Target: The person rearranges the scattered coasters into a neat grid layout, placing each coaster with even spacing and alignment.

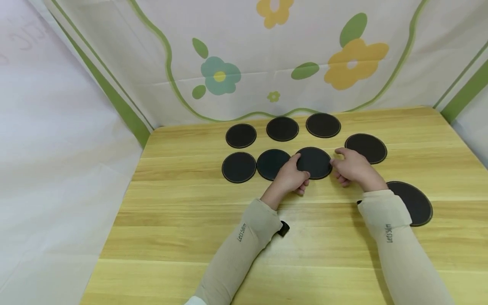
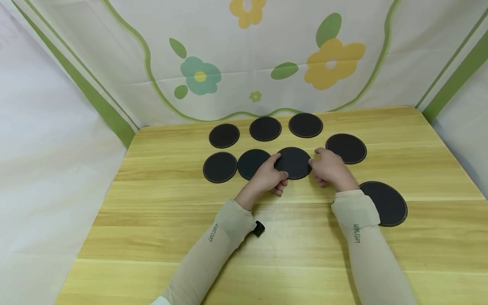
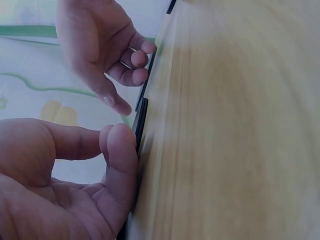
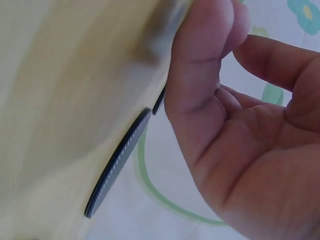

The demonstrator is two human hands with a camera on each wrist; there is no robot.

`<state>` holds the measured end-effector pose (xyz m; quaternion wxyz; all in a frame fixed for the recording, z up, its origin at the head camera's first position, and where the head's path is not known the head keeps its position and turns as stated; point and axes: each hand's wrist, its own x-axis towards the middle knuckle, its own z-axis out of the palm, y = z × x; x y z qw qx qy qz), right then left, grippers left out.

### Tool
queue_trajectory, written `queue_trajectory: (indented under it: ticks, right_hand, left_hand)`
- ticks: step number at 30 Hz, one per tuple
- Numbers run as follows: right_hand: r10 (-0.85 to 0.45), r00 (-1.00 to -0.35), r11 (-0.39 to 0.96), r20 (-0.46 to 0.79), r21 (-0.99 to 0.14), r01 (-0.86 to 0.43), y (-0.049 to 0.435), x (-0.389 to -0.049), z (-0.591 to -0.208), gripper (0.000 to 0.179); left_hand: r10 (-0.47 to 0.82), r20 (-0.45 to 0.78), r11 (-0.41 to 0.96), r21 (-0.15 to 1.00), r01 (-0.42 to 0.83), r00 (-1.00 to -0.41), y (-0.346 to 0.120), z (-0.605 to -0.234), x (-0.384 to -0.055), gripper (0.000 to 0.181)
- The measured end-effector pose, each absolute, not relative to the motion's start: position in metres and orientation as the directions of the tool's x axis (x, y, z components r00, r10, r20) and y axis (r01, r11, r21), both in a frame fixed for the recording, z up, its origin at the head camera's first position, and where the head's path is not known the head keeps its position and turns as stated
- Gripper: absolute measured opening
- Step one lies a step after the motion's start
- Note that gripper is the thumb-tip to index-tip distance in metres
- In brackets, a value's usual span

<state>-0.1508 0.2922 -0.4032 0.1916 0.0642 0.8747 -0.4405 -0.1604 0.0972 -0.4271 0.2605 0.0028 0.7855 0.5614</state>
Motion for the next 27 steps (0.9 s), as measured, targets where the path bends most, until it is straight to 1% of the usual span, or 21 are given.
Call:
queue_trajectory:
  ticks: [6,14,20,27]
  right_hand:
    - [-0.048,-0.929,0.640,-0.367,-0.726,0.254,0.307,-0.147,-0.402,0.064]
    - [-0.037,-0.923,0.709,-0.384,-0.661,0.247,0.321,-0.145,-0.401,0.065]
    - [-0.038,-0.903,0.693,-0.429,-0.662,0.285,0.322,-0.144,-0.400,0.065]
    - [-0.033,-0.897,0.688,-0.440,-0.661,0.299,0.321,-0.143,-0.399,0.066]
  left_hand:
    - [0.308,-0.403,0.364,0.887,-0.284,-0.862,0.098,-0.427,-0.158,0.072]
    - [0.308,-0.403,0.368,0.886,-0.282,-0.862,0.098,-0.426,-0.157,0.072]
    - [0.308,-0.405,0.360,0.887,-0.288,-0.861,0.098,-0.425,-0.157,0.072]
    - [0.305,-0.413,0.357,0.885,-0.298,-0.858,0.098,-0.424,-0.157,0.072]
